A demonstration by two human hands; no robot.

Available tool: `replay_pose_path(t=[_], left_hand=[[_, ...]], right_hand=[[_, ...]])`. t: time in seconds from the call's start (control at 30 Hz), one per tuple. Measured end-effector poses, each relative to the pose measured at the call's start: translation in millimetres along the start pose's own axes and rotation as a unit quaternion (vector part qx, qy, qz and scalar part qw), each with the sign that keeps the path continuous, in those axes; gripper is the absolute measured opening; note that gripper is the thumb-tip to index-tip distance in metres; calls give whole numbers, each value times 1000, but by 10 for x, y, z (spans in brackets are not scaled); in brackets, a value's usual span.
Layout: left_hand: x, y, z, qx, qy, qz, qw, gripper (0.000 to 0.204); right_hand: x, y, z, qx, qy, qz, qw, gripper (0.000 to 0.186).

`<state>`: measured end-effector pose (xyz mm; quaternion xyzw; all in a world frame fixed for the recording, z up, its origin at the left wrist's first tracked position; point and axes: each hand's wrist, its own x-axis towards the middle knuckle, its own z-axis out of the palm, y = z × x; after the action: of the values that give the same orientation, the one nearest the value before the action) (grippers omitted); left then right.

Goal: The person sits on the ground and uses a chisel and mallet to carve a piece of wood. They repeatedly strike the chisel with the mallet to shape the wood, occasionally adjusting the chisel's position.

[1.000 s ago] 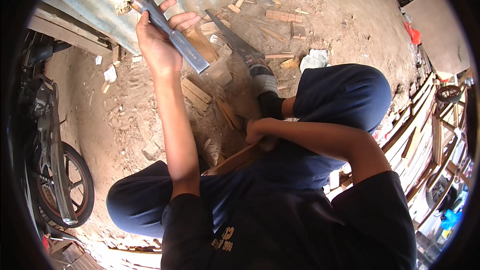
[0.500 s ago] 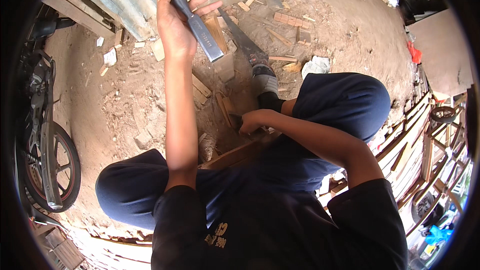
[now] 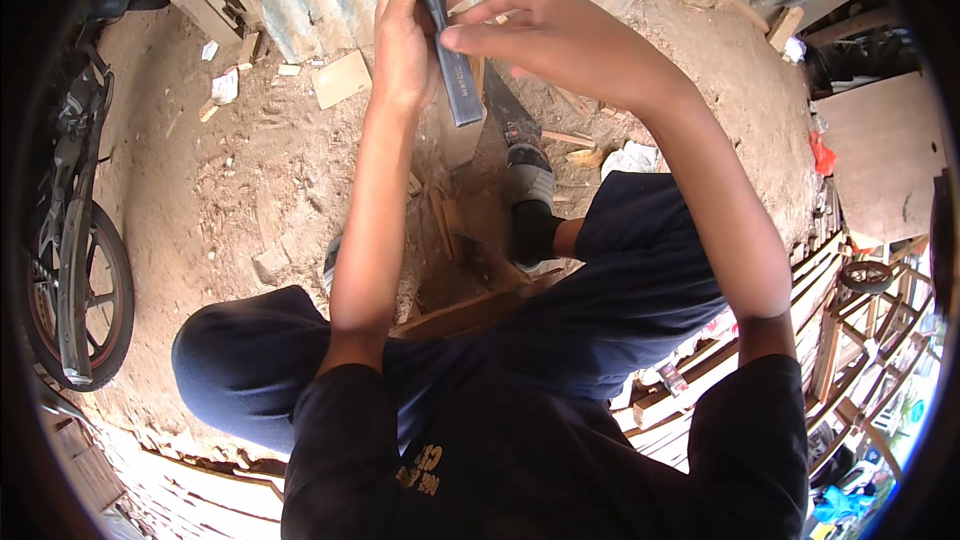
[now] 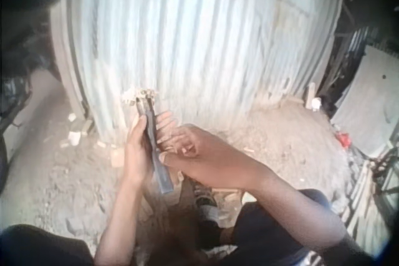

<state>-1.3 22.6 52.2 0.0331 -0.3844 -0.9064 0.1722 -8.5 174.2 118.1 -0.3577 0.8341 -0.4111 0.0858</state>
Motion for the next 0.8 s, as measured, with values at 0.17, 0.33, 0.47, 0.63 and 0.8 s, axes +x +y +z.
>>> replay_pose_path(t=[0.17,0.33,0.47,0.63,0.8], left_hand=[[-117,-6,-23,53,-131,83,987,53],[-64,-84,-159,96,-114,48,988,53],[3,-53,-215,159,-154,80,972,70],[-58,-50,-235,160,-236,40,958,96],[-121,-138,-140,212,-217,96,948,114]], right_hand=[[279,-14,136,0,-126,28,992,51],[294,81,133,109,-94,70,987,32],[222,43,93,114,-48,11,992,30],[259,-128,-187,305,-29,-40,951,21],[281,-228,-441,108,93,-65,988,18]])
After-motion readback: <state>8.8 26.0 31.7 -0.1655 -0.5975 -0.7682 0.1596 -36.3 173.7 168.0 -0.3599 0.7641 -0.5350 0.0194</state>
